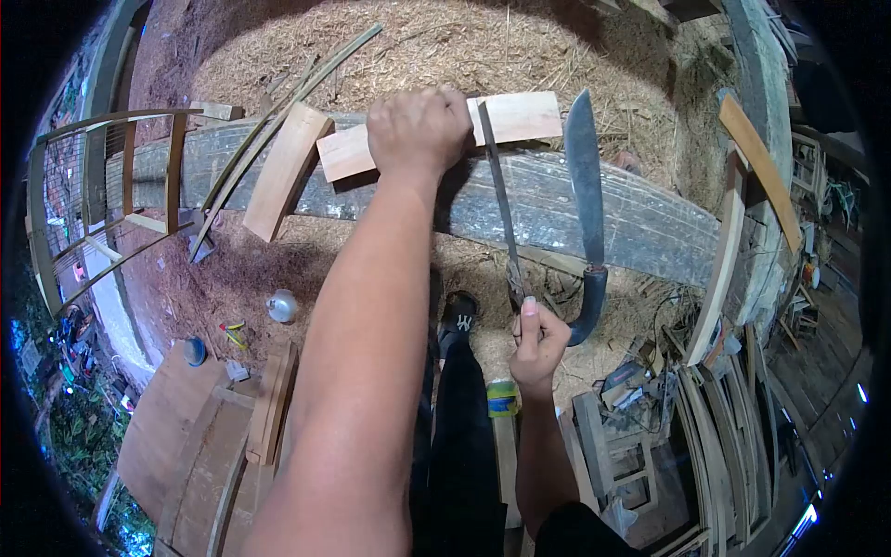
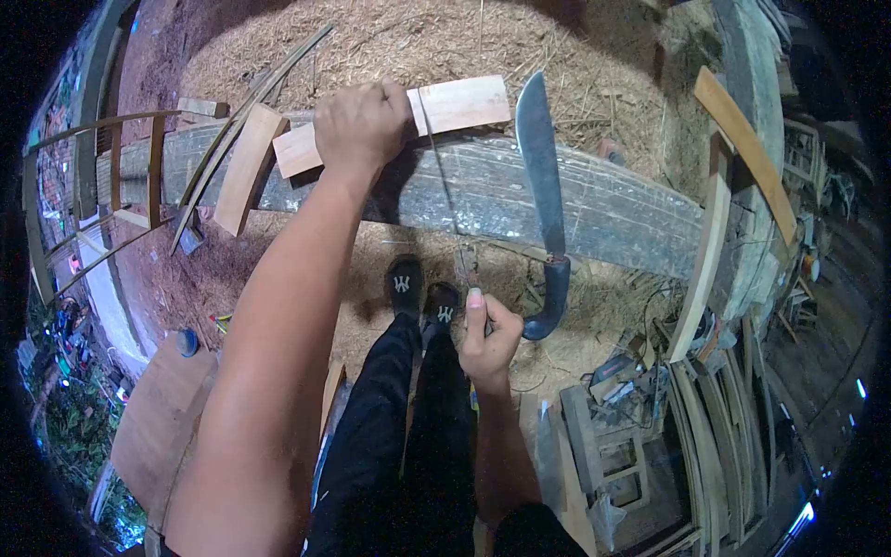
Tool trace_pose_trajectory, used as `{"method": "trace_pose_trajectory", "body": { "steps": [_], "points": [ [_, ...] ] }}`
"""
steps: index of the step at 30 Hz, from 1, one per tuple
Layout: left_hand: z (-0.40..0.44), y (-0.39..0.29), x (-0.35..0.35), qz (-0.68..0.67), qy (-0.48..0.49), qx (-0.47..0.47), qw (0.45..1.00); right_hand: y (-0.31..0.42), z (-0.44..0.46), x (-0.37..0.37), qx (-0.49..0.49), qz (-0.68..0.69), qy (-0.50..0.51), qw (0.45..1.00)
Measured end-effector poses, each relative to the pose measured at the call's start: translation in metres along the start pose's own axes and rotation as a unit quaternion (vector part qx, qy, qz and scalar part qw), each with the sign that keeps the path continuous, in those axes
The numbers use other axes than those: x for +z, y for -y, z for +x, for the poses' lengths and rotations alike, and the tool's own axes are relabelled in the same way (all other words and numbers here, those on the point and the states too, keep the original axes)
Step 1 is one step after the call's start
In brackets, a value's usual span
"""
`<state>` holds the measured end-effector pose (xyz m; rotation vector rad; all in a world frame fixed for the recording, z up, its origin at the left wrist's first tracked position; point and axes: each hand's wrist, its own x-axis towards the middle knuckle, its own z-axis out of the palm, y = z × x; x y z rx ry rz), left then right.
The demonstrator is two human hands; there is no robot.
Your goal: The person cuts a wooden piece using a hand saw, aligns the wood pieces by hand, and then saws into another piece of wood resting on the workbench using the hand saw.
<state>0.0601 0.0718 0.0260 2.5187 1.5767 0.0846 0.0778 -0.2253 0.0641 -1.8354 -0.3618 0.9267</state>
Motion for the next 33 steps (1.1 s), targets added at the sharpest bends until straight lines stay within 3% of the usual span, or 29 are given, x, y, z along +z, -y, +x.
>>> {"method": "trace_pose_trajectory", "body": {
  "steps": [5, 7, 8, 10, 13, 17, 18, 21, 27, 30, 33],
  "points": [
    [-0.003, 0.002, -0.002, 0.016, -0.05, 0.024, 0.998, 0.029, -0.014, 0.01, 0.042, -0.002, -0.009, 0.999],
    [-0.003, 0.007, -0.006, 0.028, 0.04, 0.031, 0.998, 0.036, -0.026, 0.007, 0.03, -0.011, -0.024, 0.999],
    [-0.008, 0.01, -0.006, 0.027, 0.039, 0.032, 0.998, 0.037, -0.033, 0.003, 0.04, -0.013, -0.022, 0.999],
    [-0.024, 0.017, -0.009, -0.081, -0.029, 0.047, 0.995, 0.031, -0.046, 0.0, 0.067, -0.011, -0.028, 0.997],
    [-0.024, 0.017, -0.006, -0.065, -0.009, 0.055, 0.996, 0.016, -0.054, 0.011, 0.077, 0.014, -0.019, 0.997],
    [-0.024, 0.016, -0.009, -0.051, 0.011, 0.053, 0.997, 0.002, -0.036, 0.036, 0.06, 0.075, -0.037, 0.995],
    [-0.024, 0.016, -0.009, -0.051, 0.009, 0.055, 0.997, 0.017, -0.016, 0.045, 0.019, 0.015, -0.03, 0.999],
    [-0.023, 0.016, -0.007, -0.039, -0.01, 0.061, 0.997, 0.024, 0.015, 0.067, 0.004, 0.03, -0.045, 0.999],
    [-0.022, 0.015, -0.009, -0.039, 0.004, 0.051, 0.998, -0.004, -0.032, 0.048, 0.051, 0.044, -0.047, 0.997],
    [-0.023, 0.016, -0.007, -0.063, -0.015, 0.054, 0.996, 0.024, 0.005, 0.055, -0.006, -0.025, -0.03, 0.999],
    [-0.022, 0.014, -0.007, -0.037, -0.008, 0.036, 0.999, 0.013, 0.011, 0.059, -0.017, -0.007, -0.039, 0.999]
  ]
}}
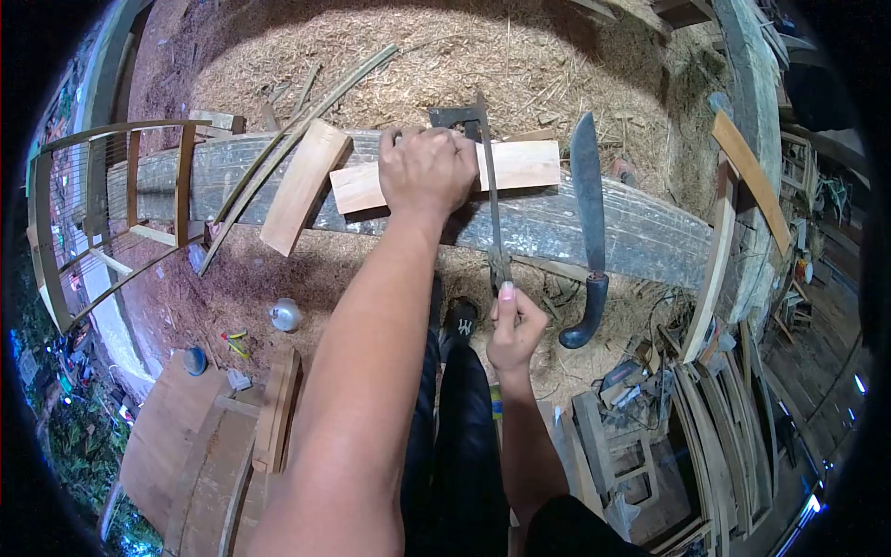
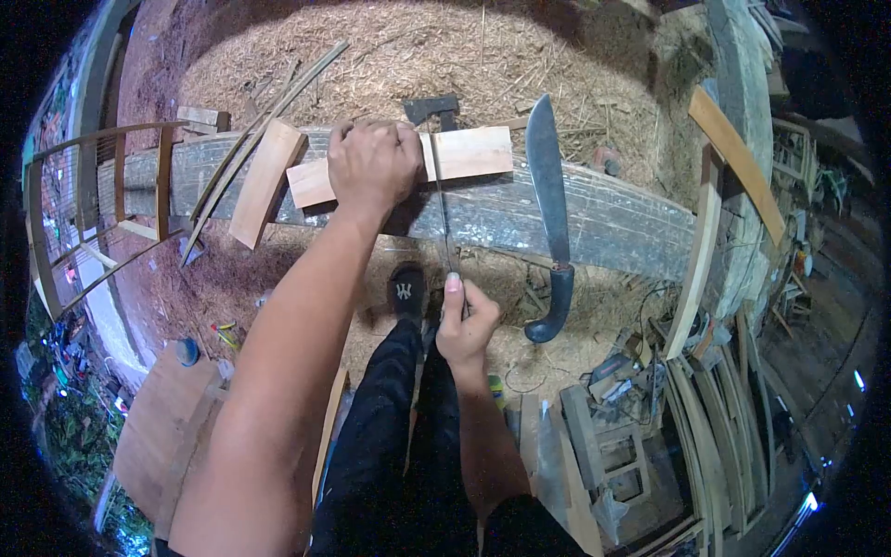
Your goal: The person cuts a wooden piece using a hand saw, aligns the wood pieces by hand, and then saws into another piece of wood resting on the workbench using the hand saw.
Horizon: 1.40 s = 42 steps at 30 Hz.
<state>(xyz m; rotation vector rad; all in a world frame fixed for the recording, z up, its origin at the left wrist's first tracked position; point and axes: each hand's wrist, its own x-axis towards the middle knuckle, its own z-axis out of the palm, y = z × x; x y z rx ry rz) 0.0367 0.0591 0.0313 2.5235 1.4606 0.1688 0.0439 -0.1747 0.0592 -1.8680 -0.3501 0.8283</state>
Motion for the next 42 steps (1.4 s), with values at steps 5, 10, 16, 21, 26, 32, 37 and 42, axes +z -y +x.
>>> {"method": "trace_pose_trajectory", "body": {
  "steps": [5, 10, 16, 21, 26, 32, 37, 42],
  "points": [
    [0.005, 0.003, 0.002, 0.009, -0.041, 0.002, 0.999, -0.011, -0.049, -0.02, 0.051, 0.027, -0.021, 0.998],
    [-0.001, -0.001, -0.004, 0.011, 0.017, -0.004, 1.0, 0.01, 0.015, 0.001, -0.018, -0.054, -0.005, 0.998],
    [0.001, 0.001, 0.001, -0.01, -0.006, 0.003, 1.0, 0.008, -0.043, -0.02, 0.048, -0.014, -0.013, 0.999],
    [-0.002, 0.001, 0.002, -0.008, -0.029, 0.006, 1.0, 0.017, 0.017, 0.008, -0.038, -0.047, -0.017, 0.998],
    [-0.001, 0.002, 0.005, -0.012, -0.039, 0.011, 0.999, -0.003, -0.037, -0.024, 0.025, -0.034, 0.005, 0.999],
    [0.0, 0.001, 0.0, 0.013, 0.019, -0.004, 1.0, 0.016, 0.018, 0.002, -0.016, -0.067, -0.002, 0.998],
    [0.0, -0.002, 0.002, -0.002, -0.011, 0.004, 1.0, 0.009, -0.037, -0.023, 0.034, -0.025, 0.005, 0.999],
    [0.001, 0.0, 0.001, -0.007, 0.001, 0.006, 1.0, 0.035, 0.015, -0.002, -0.003, -0.059, 0.007, 0.998]
  ]
}}
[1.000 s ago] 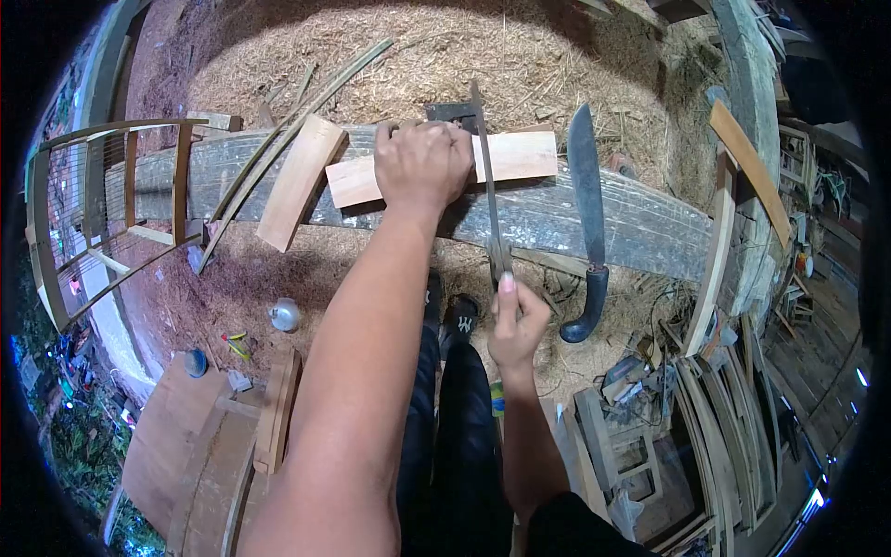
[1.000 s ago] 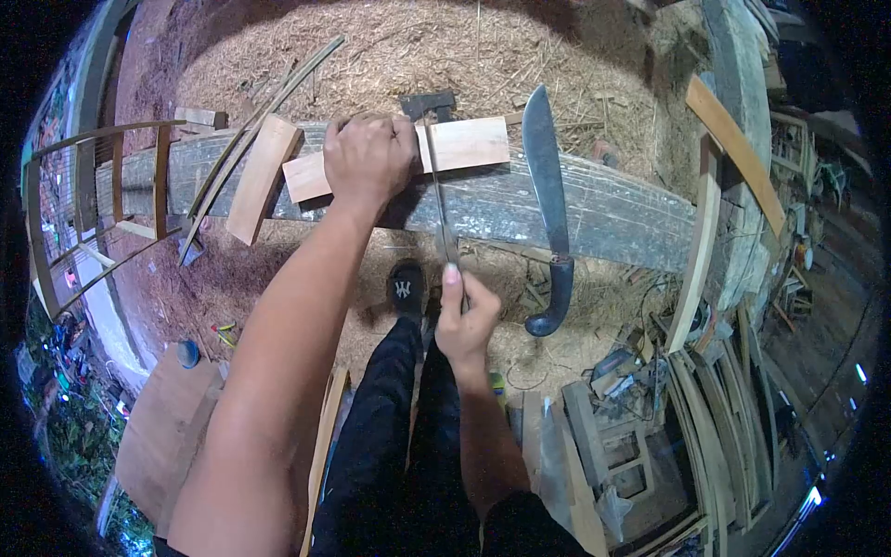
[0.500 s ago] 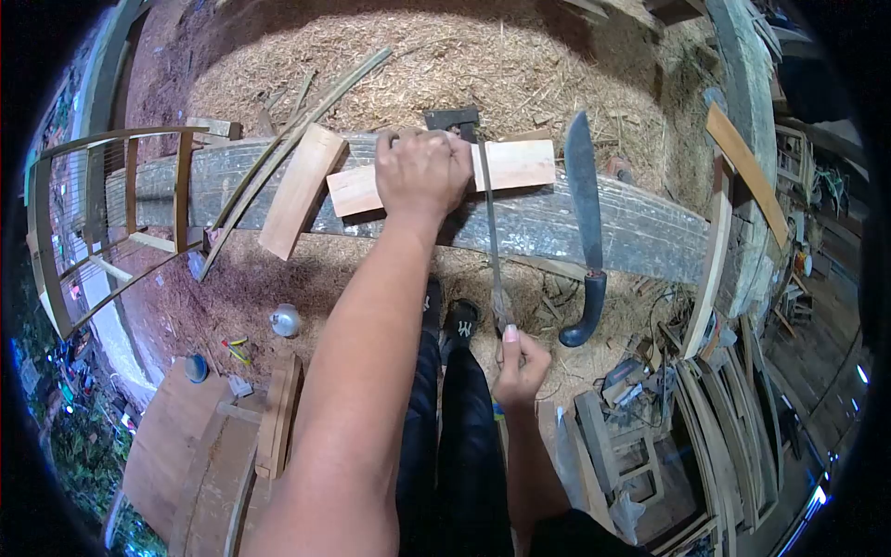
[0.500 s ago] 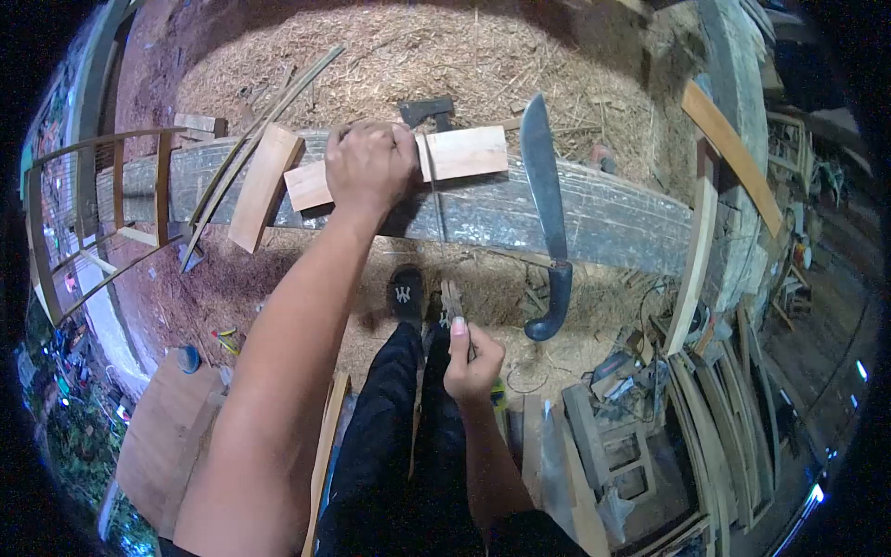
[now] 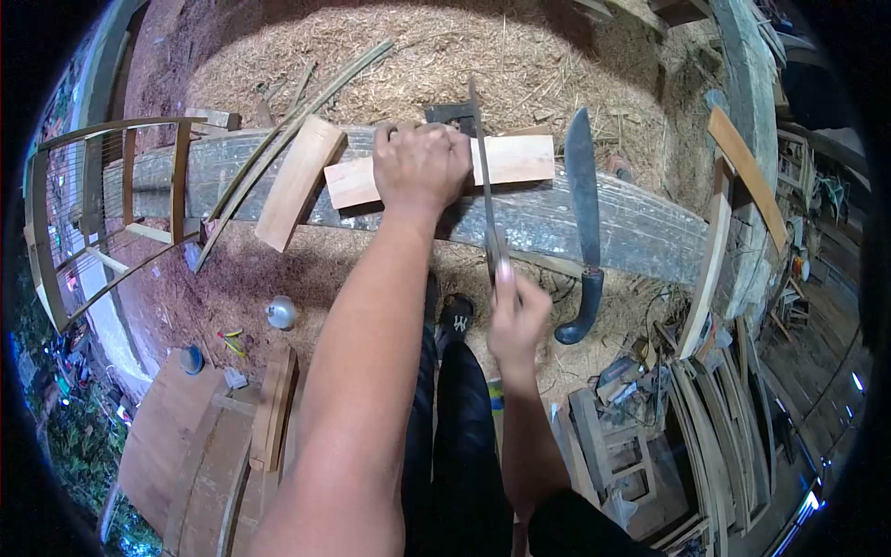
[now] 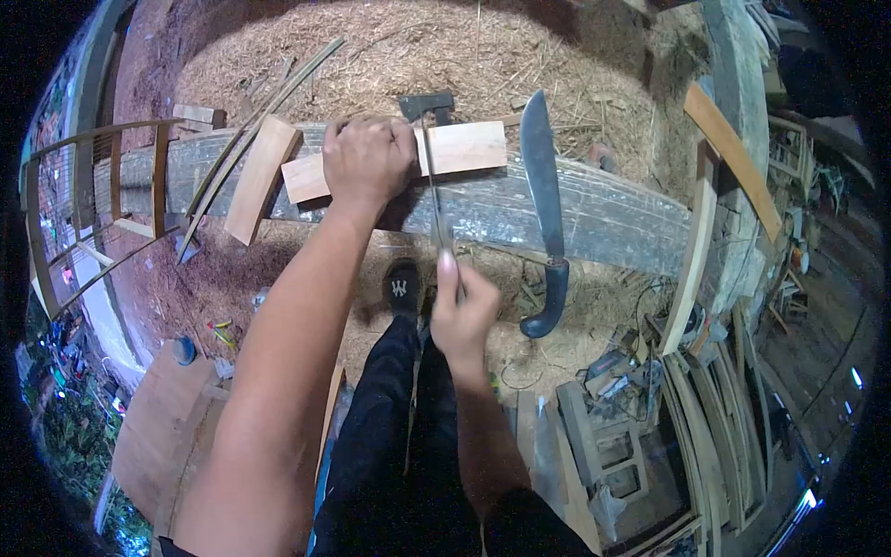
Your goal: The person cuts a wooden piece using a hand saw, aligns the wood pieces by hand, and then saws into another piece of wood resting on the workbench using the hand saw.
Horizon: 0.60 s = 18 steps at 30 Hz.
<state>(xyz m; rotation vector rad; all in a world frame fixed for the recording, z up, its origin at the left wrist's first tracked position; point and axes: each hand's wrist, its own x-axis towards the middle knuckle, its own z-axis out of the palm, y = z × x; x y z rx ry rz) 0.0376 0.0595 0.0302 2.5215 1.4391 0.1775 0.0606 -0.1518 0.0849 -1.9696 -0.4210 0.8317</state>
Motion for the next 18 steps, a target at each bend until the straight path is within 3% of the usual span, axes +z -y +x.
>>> {"method": "trace_pose_trajectory", "body": {
  "steps": [4, 6, 10, 13, 16, 18],
  "points": [
    [-0.002, 0.001, 0.0, 0.01, -0.016, -0.003, 1.0, -0.016, -0.009, -0.005, -0.019, -0.021, 0.002, 1.0],
    [-0.001, 0.001, 0.002, 0.005, -0.013, -0.008, 1.0, -0.028, -0.051, -0.027, 0.042, 0.045, 0.027, 0.998],
    [-0.002, -0.001, 0.003, 0.004, 0.004, -0.009, 1.0, -0.006, -0.035, -0.019, 0.069, 0.043, 0.008, 0.997],
    [-0.001, -0.001, -0.001, 0.004, 0.006, -0.014, 1.0, 0.001, 0.008, -0.001, -0.013, -0.049, -0.005, 0.999],
    [-0.001, -0.001, -0.002, 0.016, 0.018, -0.021, 0.999, -0.022, -0.033, -0.022, 0.013, 0.03, 0.026, 0.999],
    [0.0, -0.001, 0.0, 0.006, 0.021, -0.018, 1.0, -0.027, -0.068, -0.034, 0.093, 0.065, 0.015, 0.993]
  ]
}}
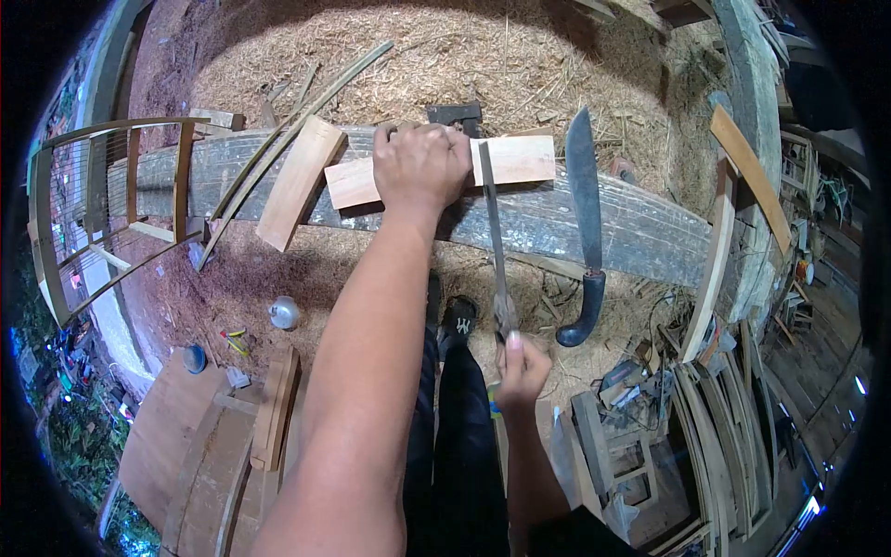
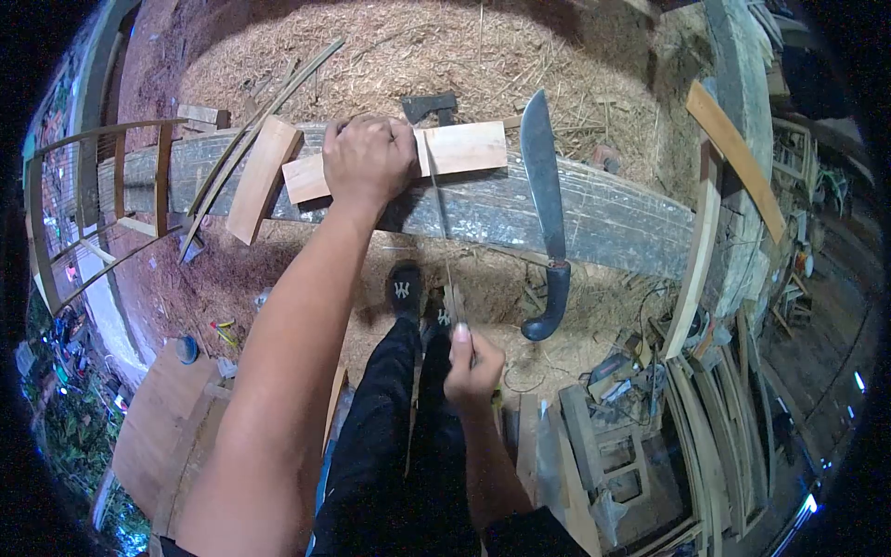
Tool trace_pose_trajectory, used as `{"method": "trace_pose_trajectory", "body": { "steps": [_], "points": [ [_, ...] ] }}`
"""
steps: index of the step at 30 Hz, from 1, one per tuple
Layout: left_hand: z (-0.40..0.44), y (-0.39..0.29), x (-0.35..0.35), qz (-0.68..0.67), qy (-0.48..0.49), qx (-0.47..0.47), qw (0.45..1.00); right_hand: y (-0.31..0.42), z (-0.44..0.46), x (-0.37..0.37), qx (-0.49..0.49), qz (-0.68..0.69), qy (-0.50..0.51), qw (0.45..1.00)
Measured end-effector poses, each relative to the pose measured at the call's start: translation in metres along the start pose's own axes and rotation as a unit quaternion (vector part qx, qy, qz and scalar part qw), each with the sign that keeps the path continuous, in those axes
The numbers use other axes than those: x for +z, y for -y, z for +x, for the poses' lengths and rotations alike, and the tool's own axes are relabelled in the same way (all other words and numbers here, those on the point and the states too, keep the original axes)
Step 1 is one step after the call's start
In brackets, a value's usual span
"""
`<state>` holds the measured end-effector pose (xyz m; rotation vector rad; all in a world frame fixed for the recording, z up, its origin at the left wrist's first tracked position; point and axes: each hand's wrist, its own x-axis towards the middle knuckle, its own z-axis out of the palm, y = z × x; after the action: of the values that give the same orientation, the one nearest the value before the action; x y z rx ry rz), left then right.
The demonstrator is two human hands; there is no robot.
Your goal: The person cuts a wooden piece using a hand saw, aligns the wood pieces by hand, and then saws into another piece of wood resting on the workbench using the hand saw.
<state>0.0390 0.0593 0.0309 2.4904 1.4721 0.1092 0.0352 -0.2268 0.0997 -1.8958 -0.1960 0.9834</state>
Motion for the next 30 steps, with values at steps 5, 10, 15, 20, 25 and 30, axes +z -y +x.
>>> {"method": "trace_pose_trajectory", "body": {
  "steps": [5, 10, 15, 20, 25, 30],
  "points": [
    [-0.001, 0.0, -0.001, -0.011, -0.007, -0.007, 1.0, 0.021, 0.069, 0.029, -0.061, -0.038, 0.004, 0.997],
    [-0.002, 0.003, 0.005, -0.002, -0.035, 0.002, 0.999, -0.011, 0.016, 0.005, -0.057, 0.009, 0.023, 0.998],
    [-0.004, 0.001, 0.003, -0.021, -0.03, -0.005, 0.999, 0.021, 0.042, 0.02, -0.05, 0.0, 0.011, 0.999],
    [-0.002, 0.002, 0.003, -0.003, -0.028, -0.006, 1.0, 0.005, 0.056, 0.028, -0.166, -0.027, -0.001, 0.986],
    [0.0, 0.001, 0.002, -0.007, -0.003, -0.013, 1.0, -0.005, -0.002, 0.003, -0.002, 0.031, -0.012, 0.999],
    [0.002, -0.003, -0.005, -0.002, -0.009, -0.02, 1.0, 0.01, 0.069, 0.032, -0.114, -0.009, 0.009, 0.993]
  ]
}}
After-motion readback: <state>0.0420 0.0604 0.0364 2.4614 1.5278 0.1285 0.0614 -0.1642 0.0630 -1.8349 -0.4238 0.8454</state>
